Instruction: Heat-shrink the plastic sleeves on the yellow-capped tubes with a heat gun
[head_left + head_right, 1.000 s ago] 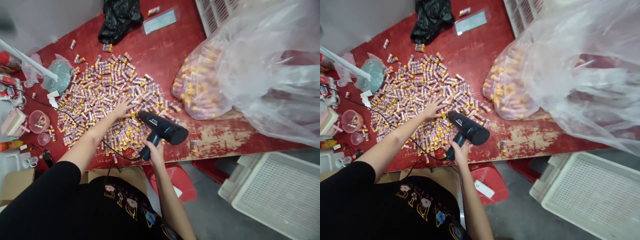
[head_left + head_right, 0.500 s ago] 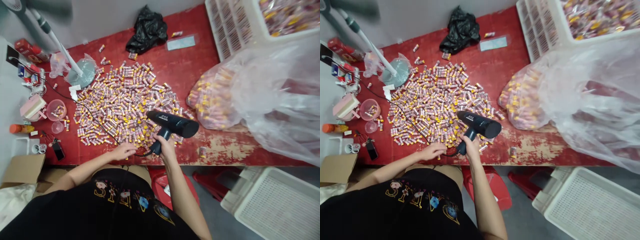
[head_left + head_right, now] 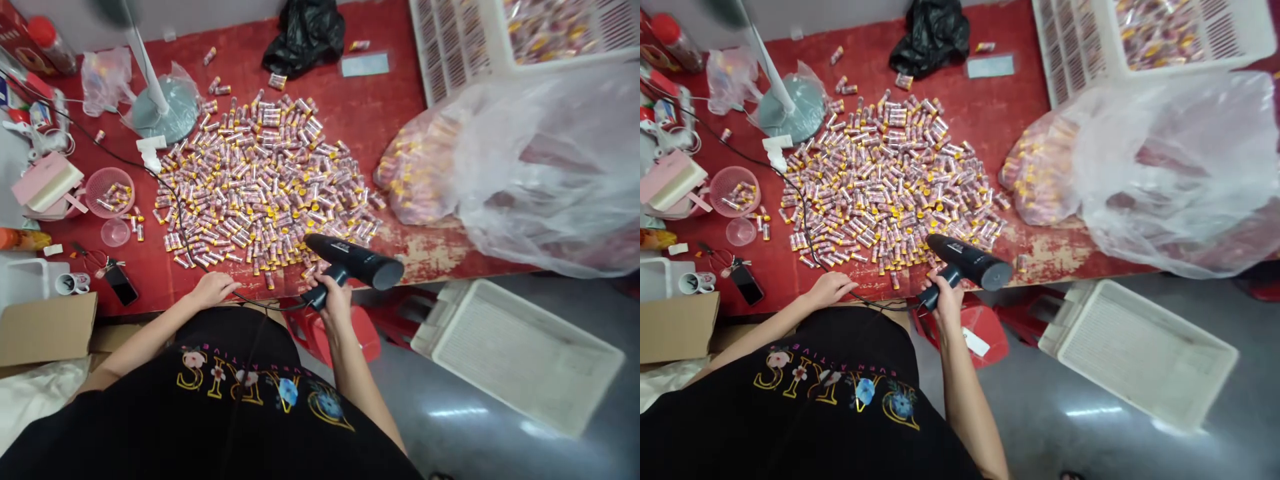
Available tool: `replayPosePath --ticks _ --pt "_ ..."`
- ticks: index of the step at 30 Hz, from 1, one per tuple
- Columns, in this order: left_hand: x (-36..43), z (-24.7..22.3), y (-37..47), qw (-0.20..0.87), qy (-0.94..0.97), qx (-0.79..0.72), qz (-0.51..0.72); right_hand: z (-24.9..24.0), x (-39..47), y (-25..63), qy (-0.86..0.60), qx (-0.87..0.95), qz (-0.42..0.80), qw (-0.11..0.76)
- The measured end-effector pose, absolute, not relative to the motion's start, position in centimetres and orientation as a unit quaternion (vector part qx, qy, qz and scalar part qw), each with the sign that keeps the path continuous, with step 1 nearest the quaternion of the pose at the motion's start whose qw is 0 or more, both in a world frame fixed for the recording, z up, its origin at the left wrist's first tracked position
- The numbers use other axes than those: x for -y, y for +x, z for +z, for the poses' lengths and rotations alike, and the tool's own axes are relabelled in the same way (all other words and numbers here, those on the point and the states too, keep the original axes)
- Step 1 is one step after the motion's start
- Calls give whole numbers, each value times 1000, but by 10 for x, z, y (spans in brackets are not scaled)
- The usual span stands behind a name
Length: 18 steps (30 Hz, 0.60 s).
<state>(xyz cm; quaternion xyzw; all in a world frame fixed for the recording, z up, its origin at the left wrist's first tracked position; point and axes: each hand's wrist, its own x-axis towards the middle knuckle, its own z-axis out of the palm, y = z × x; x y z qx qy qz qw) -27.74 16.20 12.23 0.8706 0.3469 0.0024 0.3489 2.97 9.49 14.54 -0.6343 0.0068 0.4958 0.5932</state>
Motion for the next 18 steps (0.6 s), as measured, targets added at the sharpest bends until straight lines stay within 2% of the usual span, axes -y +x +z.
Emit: replayPosePath --ticks 8,18 --pt "-159 123 -288 330 898 -289 -25 155 -55 2 -624 -73 485 608" --pt "-151 127 -250 333 885 -324 -37 149 -31 3 -585 -140 560 570"
